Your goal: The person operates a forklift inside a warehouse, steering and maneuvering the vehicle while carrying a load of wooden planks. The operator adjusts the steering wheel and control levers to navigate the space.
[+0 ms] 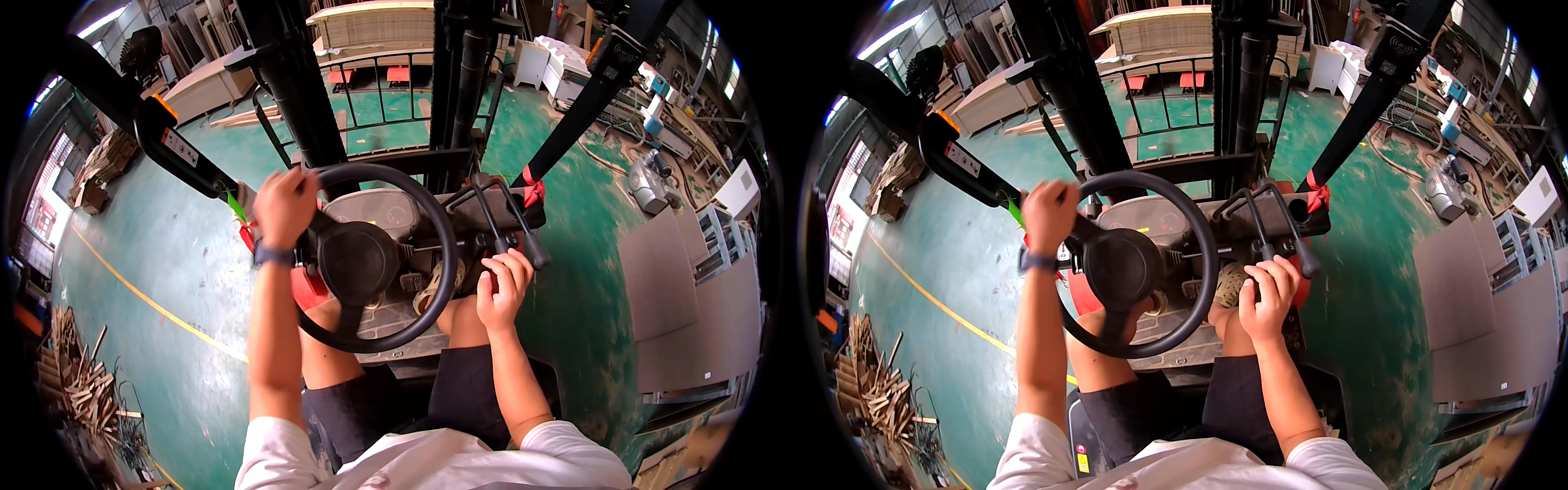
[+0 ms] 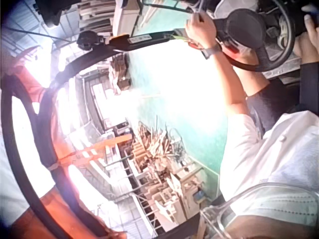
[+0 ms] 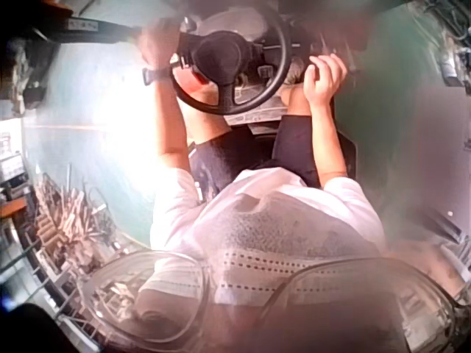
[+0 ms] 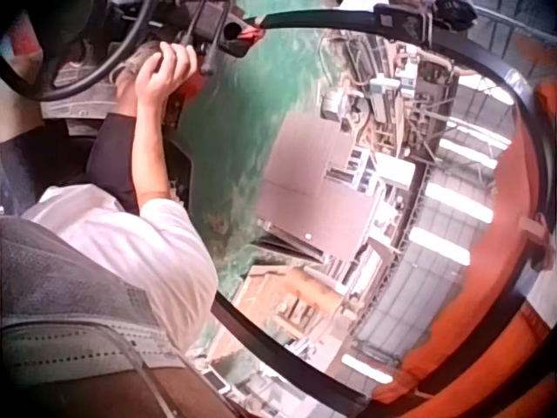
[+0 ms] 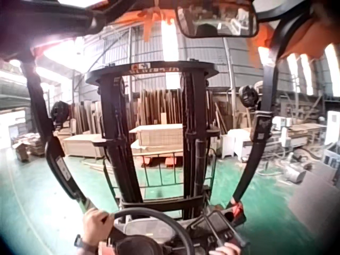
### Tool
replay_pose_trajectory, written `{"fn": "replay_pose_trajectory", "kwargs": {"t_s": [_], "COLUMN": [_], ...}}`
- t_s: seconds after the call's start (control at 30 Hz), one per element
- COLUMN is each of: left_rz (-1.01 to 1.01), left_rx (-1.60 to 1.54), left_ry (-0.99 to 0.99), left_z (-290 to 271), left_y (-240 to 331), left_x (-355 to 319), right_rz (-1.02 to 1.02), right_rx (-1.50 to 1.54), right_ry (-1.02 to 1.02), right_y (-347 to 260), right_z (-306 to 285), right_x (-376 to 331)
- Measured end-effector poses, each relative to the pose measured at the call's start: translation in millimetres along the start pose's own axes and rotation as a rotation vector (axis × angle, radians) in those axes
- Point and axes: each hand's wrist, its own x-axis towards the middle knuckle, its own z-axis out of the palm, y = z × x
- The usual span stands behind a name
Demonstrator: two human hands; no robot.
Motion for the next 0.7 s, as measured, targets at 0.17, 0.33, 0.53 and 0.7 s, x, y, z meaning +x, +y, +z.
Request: {"fn": "replay_pose_trajectory", "kwargs": {"t_s": [0.17,0.33,0.53,0.7], "left_rz": [0.299,0.526,0.532,0.411], "left_rx": [-0.225,-0.389,-0.423,-0.321], "left_ry": [-0.073,-0.171,-0.168,-0.083], "left_z": [126.8,164.2,213.0,267.6], "left_y": [92.8,124.2,91.4,32.0], "left_x": [75.6,64.5,114.4,190.5], "right_rz": [0.013,0.013,0.010,0.010], "right_rx": [-0.005,-0.025,-0.038,-0.051], "right_ry": [-0.015,-0.021,0.019,0.029], "right_y": [28.4,48.4,73.0,102.6], "right_z": [48.6,96.1,155.8,200.8], "right_x": [36.6,70.1,116.7,157.7]}}
